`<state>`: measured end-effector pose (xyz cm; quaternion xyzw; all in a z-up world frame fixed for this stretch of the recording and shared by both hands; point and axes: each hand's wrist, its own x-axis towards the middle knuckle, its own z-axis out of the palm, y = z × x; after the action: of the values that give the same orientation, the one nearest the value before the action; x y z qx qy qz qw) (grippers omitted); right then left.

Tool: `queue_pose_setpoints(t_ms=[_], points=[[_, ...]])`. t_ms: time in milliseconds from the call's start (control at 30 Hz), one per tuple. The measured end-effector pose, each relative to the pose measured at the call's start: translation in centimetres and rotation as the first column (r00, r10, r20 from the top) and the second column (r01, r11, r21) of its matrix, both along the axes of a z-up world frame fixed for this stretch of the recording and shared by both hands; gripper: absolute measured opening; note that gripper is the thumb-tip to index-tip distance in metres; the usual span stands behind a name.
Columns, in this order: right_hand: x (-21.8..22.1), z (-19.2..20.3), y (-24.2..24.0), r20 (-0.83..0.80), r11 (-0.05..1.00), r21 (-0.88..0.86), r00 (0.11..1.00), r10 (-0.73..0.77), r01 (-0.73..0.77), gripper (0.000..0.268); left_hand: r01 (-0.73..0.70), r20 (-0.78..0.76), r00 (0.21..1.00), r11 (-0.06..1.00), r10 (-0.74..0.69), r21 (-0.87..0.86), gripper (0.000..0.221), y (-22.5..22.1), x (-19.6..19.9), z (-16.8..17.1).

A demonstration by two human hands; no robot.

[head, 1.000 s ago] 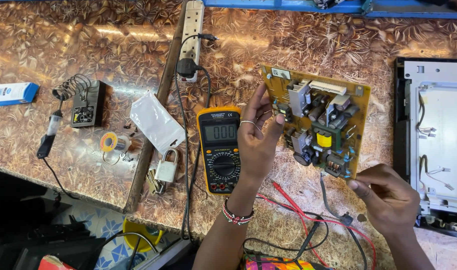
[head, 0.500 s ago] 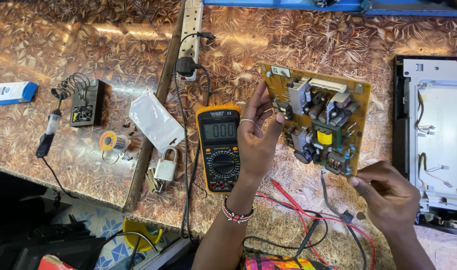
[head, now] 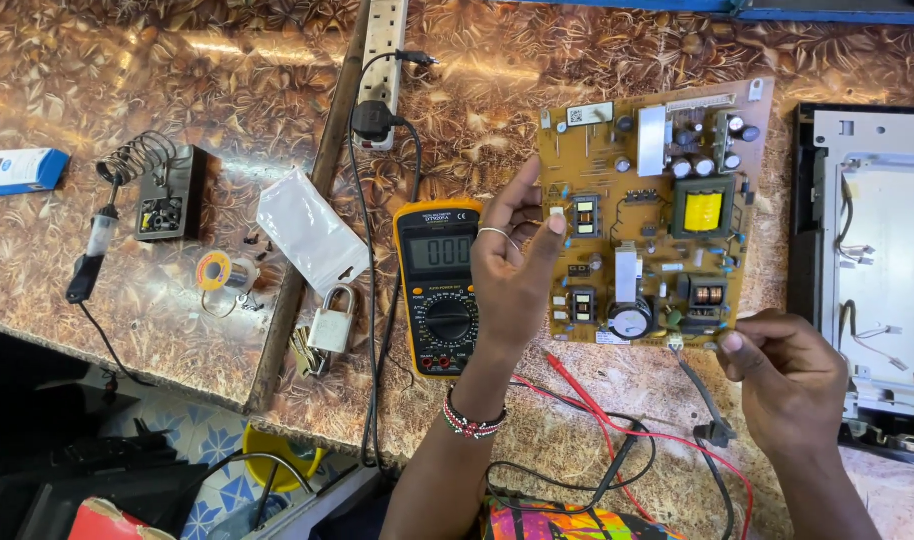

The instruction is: Testing an electronic circuit board using a digital multimeter and performing a visual inspection of the components.

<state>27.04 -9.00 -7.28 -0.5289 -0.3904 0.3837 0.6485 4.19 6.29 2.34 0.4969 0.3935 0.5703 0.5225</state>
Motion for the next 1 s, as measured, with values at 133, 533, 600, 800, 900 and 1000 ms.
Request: queue_pose_setpoints(t_ms=[133, 533, 600, 800, 900, 1000], points=[[0.2, -0.5, -0.3, 0.002, 0.997, -0.072, 1.000, -0.030, 0.030, 0.011, 0.006, -0.006, 1.000, 0.999, -0.007, -0.048, 0.067, 0.1, 0.0, -0.2], [0.0, 0.2, -0.3, 0.067, 0.993, -0.107, 0.997, -0.040, 0.047, 0.013, -0.014, 0.025, 1.000, 0.999, 0.015, -0.032, 0.066, 0.1, 0.3, -0.2], [-0.1, 0.6, -0.2, 0.083, 0.993, -0.106, 0.996, -0.033, 0.041, 0.011, -0.010, 0.024, 1.000, 1.000, 0.010, -0.027, 0.066, 0.1, 0.3, -0.2], [-0.1, 0.5, -0.2, 0.102, 0.990, -0.134, 0.994, -0.034, 0.047, 0.010, -0.005, -0.033, 0.999, 1.000, 0.004, -0.030, 0.067, 0.0, 0.1, 0.7], [0.0, 0.1, -0.1, 0.084, 0.992, -0.121, 0.996, -0.027, 0.037, 0.010, 0.003, -0.028, 1.000, 0.999, -0.004, -0.038, 0.068, -0.1, 0.1, 0.7], [0.0, 0.1, -0.1, 0.093, 0.992, -0.122, 0.995, -0.031, 0.042, 0.010, 0.000, -0.017, 1.000, 0.999, -0.001, -0.047, 0.066, -0.1, 0.1, 0.7]])
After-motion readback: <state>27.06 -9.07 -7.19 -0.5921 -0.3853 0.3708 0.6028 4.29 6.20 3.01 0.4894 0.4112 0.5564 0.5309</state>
